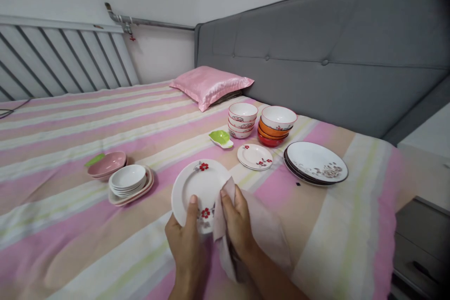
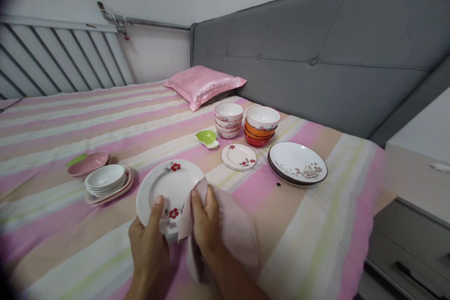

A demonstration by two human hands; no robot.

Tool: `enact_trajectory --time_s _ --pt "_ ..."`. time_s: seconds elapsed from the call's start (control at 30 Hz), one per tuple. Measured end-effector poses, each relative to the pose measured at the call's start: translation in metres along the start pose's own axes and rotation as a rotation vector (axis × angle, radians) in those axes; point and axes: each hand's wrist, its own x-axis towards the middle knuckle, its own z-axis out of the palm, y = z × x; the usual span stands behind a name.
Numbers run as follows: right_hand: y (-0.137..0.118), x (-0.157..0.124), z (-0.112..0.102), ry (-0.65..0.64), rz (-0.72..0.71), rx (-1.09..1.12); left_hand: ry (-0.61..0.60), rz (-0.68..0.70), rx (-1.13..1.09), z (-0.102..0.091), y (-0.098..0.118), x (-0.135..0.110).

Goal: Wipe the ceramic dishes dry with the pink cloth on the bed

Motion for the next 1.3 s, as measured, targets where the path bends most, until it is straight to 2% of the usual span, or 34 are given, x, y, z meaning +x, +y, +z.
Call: enact_trajectory --time_s 0.1,0.27,0.4,0.5,0.73,1.0,1.07,1.17,1.23,1.3 --pt "-0.006 0.01 -0.011 -0.012 0.099 0.137 -0.156 0.024 0.03 -0.002 0.009 0.005" --pt "-0.01 0.021 -0.022 0.007 0.088 0.145 -0.274 0.06 0.179 -0.007 0.021 0.015" --pt "-0.009 0.022 -0.025 -0.03 0.024 0.049 -0.328 -0.042 0.38 -0.01 0.018 0.019" --pt "-0.009 0.022 -0.026 -0.07 -0.018 -0.033 -0.315 -0.133 0.418 -0.009 0.014 0.016" --pt "-0.005 0.02 -0.022 -0.056 -0.051 -0.07 -0.146 -0.114 0.264 0.0 0.007 0.008" --pt "-0.008 0.007 -0.015 -0.207 -0.063 -0.085 -0.055 -0.183 0.046 -0.001 0.002 0.012" --pt "-0.008 0.008 -0.018 -0.196 -0.086 -0.106 -0.007 -0.142 -0.005 0.0 0.004 0.012" --pt "-0.007 0.009 -0.022 -0.201 -0.136 -0.186 0.161 -0.045 -0.052 0.0 0.008 0.014" --pt "-0.006 0.01 -0.024 -0.278 -0.171 -0.233 0.275 0.021 -0.076 -0.001 0.012 0.017" --pt "-0.005 0.011 -0.024 -0.368 -0.208 -0.279 0.329 0.075 -0.088 -0.002 0.016 0.019"
